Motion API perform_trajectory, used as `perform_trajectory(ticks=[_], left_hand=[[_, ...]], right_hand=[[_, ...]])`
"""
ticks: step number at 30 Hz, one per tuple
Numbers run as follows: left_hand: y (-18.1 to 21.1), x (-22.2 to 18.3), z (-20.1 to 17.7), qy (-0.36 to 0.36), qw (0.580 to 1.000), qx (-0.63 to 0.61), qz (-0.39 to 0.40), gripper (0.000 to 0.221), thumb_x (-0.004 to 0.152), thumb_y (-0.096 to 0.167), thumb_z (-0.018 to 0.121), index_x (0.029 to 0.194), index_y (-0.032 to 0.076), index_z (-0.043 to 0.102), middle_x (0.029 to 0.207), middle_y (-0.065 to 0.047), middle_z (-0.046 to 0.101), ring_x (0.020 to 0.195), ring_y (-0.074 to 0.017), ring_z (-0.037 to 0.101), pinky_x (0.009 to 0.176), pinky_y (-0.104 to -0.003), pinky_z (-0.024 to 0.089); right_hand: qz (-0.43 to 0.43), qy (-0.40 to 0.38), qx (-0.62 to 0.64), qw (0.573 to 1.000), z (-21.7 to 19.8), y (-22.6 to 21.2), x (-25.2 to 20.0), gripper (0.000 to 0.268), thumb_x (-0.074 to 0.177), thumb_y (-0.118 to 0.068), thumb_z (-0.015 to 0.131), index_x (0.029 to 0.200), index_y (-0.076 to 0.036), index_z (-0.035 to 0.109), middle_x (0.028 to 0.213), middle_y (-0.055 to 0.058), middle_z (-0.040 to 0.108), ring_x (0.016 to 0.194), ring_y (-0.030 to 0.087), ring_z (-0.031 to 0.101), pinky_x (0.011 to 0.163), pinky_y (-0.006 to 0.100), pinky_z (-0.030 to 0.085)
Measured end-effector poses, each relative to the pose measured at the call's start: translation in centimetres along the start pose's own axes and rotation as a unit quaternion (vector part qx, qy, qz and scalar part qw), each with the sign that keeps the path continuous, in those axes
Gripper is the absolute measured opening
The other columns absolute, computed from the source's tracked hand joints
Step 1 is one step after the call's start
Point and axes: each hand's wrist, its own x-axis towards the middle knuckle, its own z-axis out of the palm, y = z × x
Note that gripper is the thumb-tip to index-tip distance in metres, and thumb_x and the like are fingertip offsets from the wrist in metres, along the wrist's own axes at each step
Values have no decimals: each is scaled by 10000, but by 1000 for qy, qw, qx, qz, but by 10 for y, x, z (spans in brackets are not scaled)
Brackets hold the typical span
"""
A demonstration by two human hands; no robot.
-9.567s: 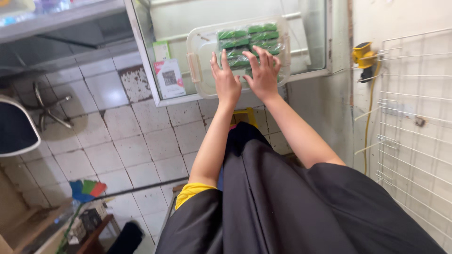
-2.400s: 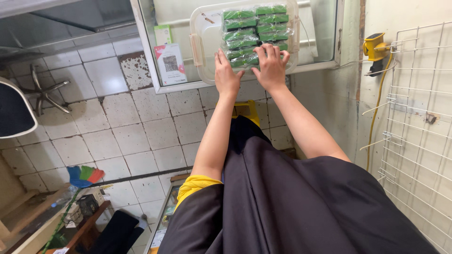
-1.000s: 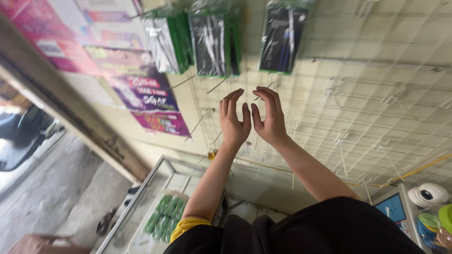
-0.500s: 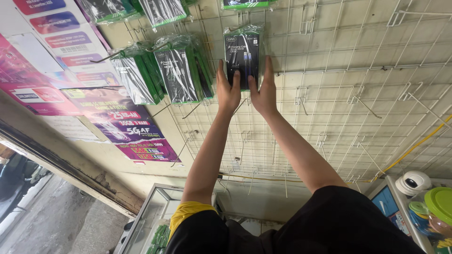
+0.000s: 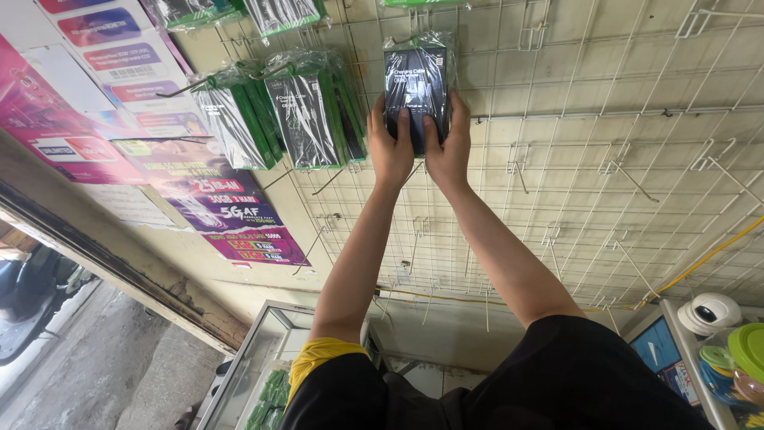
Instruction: The person removes packaged charging cables from a display rack by hand, places them into a plastic container, and lifts the filled container.
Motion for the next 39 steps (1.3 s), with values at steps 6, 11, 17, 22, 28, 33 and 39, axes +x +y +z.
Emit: perform_trajectory(ticks=[6, 11, 17, 22, 28, 33, 39], left_hand=[[16, 2, -7, 3, 999, -27, -39, 488, 1027, 248, 640, 1428, 27, 472, 1392, -216, 510, 1243, -330, 593, 938, -406, 567], [23, 0, -22, 5, 997, -70, -11, 505, 1050, 232, 643, 1452, -2, 446, 1396, -209, 537, 1253, -291, 573, 1024, -391, 504], [45, -6, -42, -6, 989, -150, -18, 508, 1069, 229, 617, 1455, -37, 420, 1365, -180, 590, 1171, -211, 617, 977, -340, 536], [61, -6, -50, -14, 976, -215, -23, 479, 1089, 225, 599, 1446, -45, 430, 1343, -171, 615, 1127, -177, 644, 945, -301, 553], [76, -6, -59, -23, 975, -221, -27, 479, 1074, 240, 592, 1427, -43, 435, 1320, -156, 628, 1057, -137, 653, 862, -269, 569], [70, -10, -76, -36, 972, -230, 34, 506, 1153, 212, 588, 1548, -22, 375, 1342, -167, 618, 1145, -154, 628, 1027, -314, 541], [49, -37, -141, -102, 960, -259, 18, 1048, 1059, 237, 745, 1659, 103, -105, 1547, -187, 490, 1390, -260, 557, 1218, -381, 462]], right_hand=[[-4, 14, 26, 1000, -10, -20, 7, 530, 1060, -124, 704, 1497, -11, 425, 1430, 157, 481, 1298, 272, 558, 1067, 383, 529], [-1, -8, 108, 994, -20, -48, 6, 548, 1077, -139, 716, 1503, 1, 401, 1469, 151, 461, 1275, 211, 572, 1050, 345, 551], [64, -27, 232, 970, -26, -80, 0, 597, 1050, -186, 741, 1497, -9, 386, 1317, 122, 609, 1104, 129, 660, 927, 269, 582], [21, -25, 215, 976, -30, -97, 0, 582, 1066, -157, 767, 1498, -15, 403, 1372, 124, 579, 1100, 113, 635, 915, 261, 577], [16, -32, 243, 969, -36, -114, 1, 585, 1079, -119, 767, 1510, -22, 384, 1401, 122, 571, 1090, 103, 649, 894, 241, 578], [-6, -53, 228, 972, -38, -130, -10, 591, 1086, -83, 778, 1508, -43, 366, 1342, 111, 581, 1080, 98, 648, 882, 229, 575], [-54, -141, 269, 951, -24, -139, -42, 739, 1033, 8, 814, 1543, -98, 290, 1400, 113, 504, 1249, 158, 554, 1094, 304, 529]])
